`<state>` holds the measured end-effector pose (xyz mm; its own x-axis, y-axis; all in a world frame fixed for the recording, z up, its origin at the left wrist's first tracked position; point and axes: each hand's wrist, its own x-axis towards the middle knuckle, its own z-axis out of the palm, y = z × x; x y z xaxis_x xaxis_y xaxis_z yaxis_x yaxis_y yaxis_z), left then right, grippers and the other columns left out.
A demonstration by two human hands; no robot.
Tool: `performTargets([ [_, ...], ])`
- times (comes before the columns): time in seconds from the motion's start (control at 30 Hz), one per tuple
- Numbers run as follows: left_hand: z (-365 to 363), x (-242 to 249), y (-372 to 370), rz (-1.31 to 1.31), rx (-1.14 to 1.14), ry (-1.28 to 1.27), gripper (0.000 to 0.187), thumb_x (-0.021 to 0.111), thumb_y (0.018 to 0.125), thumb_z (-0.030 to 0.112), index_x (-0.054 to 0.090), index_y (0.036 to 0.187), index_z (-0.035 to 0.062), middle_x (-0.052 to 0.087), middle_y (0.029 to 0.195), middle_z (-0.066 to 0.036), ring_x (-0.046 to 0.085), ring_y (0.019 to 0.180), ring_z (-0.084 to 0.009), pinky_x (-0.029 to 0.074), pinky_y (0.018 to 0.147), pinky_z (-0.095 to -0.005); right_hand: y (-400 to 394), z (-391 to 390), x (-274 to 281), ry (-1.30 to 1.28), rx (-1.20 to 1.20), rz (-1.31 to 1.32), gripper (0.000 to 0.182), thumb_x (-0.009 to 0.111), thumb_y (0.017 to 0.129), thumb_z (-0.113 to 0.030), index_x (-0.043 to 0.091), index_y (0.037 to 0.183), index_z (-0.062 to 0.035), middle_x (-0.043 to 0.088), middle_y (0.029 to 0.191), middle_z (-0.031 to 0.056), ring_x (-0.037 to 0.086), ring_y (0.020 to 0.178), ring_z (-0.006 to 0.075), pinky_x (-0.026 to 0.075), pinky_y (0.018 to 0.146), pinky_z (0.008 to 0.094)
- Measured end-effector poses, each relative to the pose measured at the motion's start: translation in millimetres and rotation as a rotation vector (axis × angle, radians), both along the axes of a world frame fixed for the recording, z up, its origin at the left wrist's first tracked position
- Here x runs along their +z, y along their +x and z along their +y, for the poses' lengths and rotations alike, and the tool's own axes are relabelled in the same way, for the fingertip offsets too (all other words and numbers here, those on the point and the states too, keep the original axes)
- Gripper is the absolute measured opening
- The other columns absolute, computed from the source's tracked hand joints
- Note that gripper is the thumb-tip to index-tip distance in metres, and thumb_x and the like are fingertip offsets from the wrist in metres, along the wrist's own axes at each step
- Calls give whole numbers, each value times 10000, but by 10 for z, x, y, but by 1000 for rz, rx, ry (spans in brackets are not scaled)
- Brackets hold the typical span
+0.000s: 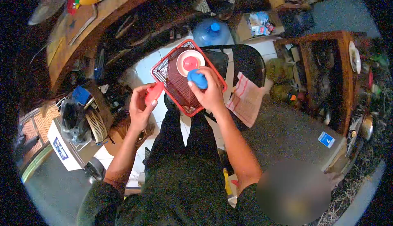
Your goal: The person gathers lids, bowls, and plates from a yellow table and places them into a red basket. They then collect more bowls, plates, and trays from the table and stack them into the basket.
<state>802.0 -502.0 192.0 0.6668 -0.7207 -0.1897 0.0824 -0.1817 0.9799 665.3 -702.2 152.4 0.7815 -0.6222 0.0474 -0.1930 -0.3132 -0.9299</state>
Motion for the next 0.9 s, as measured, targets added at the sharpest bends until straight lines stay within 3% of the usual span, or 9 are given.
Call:
performTargets([
  [0.2,-43,-660,167,10,-19,49,446,716,780,58,461,1143,18,517,1235,-149,490,1186,-232,367,1036,-373,417,36,-1255,-85,-21,48,404,743,752,-165,503,1052,-41,483,1219,193,464,1161,400,385,977,439],
  [0.27,-46,-799,261,7,-41,64,412,675,787,28,457,1136,22,492,1276,-166,475,1193,-244,358,1034,-374,535,-2,-1606,-176,-7,58,418,750,740,-159,502,1053,-39,478,1232,190,453,1177,396,379,990,439],
  [0.43,-1,-955,471,-23,-55,91,443,729,761,63,479,1124,19,517,1237,-148,515,1154,-232,387,1013,-374,611,18,-2120,-388,38,170,466,763,714,-150,465,1055,-40,419,1301,189,402,1224,398,356,1020,458],
  [0.7,-68,-1087,608,-16,-63,102,460,746,751,75,468,1116,38,475,1283,-165,489,1190,-245,384,1027,-384,640,-60,-2122,-415,117,281,513,770,676,-125,449,1069,-51,415,1309,179,407,1223,389,352,1027,450],
  [0.8,-184,-1166,642,0,-63,110,473,756,744,78,460,1112,55,457,1305,-168,478,1208,-247,387,1023,-384,681,-67,-2070,-417,138,329,557,781,647,-118,477,1110,-57,390,1354,181,357,1281,380,306,1064,461],
  [0.9,-377,-1296,669,-129,-110,88,467,763,742,102,456,1089,43,481,1291,-166,511,1172,-251,407,992,-373,670,-79,-1929,-380,121,313,596,771,651,-105,474,1166,-70,382,1375,177,333,1307,371,294,1079,456],
])
